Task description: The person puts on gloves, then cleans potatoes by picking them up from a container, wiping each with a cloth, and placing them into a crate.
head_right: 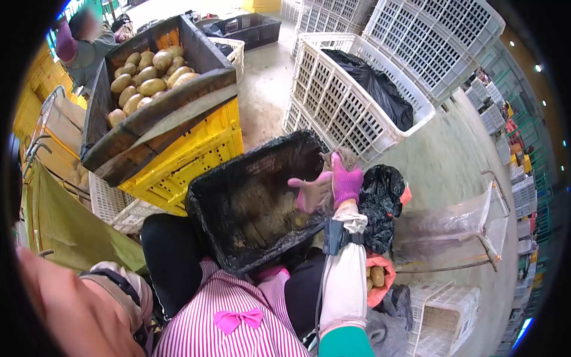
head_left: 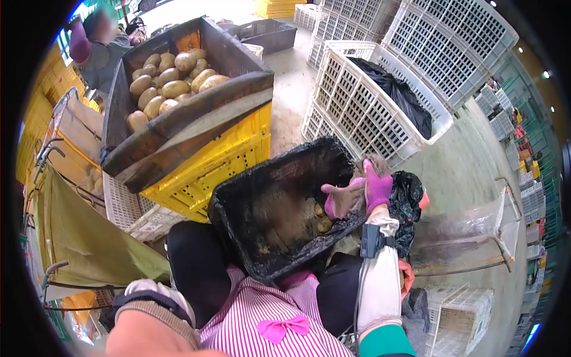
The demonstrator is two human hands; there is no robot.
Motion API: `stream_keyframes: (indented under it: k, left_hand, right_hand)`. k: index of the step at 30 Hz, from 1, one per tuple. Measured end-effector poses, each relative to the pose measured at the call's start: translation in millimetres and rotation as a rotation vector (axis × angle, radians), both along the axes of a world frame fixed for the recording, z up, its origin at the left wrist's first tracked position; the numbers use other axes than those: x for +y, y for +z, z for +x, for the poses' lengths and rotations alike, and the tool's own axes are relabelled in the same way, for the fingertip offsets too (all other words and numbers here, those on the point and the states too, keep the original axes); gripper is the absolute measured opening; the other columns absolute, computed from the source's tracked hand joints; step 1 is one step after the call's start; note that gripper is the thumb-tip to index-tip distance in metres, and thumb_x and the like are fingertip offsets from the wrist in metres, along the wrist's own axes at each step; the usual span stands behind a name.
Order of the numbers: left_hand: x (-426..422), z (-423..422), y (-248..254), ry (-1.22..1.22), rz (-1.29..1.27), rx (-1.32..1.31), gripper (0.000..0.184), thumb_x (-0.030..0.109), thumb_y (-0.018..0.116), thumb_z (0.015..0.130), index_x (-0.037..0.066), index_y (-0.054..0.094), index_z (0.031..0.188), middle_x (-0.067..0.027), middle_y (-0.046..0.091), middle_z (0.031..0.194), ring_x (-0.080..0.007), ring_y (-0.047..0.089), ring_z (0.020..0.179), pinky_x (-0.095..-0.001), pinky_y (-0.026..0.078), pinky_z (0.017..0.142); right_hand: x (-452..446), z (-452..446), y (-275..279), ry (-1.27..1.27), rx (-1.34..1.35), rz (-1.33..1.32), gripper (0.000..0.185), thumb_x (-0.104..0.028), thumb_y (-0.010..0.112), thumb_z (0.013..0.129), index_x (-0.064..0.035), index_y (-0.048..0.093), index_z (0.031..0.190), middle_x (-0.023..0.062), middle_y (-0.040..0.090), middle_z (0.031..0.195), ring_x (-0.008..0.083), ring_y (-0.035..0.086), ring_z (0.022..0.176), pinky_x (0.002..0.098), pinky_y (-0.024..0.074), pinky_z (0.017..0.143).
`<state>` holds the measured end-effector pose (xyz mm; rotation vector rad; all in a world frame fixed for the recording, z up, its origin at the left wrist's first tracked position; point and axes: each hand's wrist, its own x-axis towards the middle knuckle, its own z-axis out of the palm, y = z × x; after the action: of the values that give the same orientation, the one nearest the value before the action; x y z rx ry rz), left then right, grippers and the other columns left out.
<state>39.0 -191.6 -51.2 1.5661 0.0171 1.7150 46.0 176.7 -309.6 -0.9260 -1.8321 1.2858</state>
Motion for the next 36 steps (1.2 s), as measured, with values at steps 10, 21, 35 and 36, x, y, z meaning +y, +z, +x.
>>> stream_keyframes:
  k: [10, 21, 35, 36]
  left_hand:
    - [8, -6, 5, -0.089, 0.024, -0.015, 0.019, 0.01, 0.059, 0.09, -0.004, 0.072, 0.092, -0.0152, 0.067, 0.083, -0.021, 0.065, 0.073, -0.03, 0.053, 0.067]
    - [-22, -4, 17, 0.17, 0.105, -0.145, 0.022, 0.015, 0.051, 0.095, -0.001, 0.065, 0.091, -0.0116, 0.065, 0.09, -0.024, 0.062, 0.084, -0.0349, 0.051, 0.069]
    - [19, 62, 29, 0.387, -0.387, -0.341, 0.039, 0.033, 0.033, 0.102, 0.003, 0.057, 0.108, -0.0083, 0.063, 0.102, -0.0199, 0.058, 0.096, -0.0312, 0.046, 0.084]
    - [17, 62, 30, 0.29, -0.413, -0.359, 0.042, 0.034, 0.031, 0.102, 0.002, 0.057, 0.11, -0.009, 0.064, 0.103, -0.0195, 0.058, 0.097, -0.0304, 0.046, 0.086]
  right_hand:
    - [9, -1, -24, 0.138, 0.09, -0.117, 0.027, -0.014, 0.071, 0.086, 0.0, 0.068, 0.11, 0.0041, 0.069, 0.101, 0.0118, 0.064, 0.089, 0.0276, 0.051, 0.08]
    - [-5, -2, -10, 0.101, 0.019, 0.034, 0.043, -0.03, 0.076, 0.081, 0.0012, 0.068, 0.11, 0.0116, 0.071, 0.101, 0.0192, 0.066, 0.092, 0.033, 0.0505, 0.083]
    - [20, -1, -29, 0.116, -0.015, -0.028, 0.035, -0.023, 0.073, 0.086, 0.002, 0.068, 0.11, 0.0075, 0.07, 0.098, 0.0138, 0.065, 0.086, 0.0303, 0.0514, 0.078]
    - [9, -2, -16, 0.138, 0.024, -0.081, 0.033, -0.02, 0.073, 0.087, 0.0021, 0.067, 0.11, 0.008, 0.07, 0.1, 0.0144, 0.065, 0.088, 0.0299, 0.0515, 0.08]
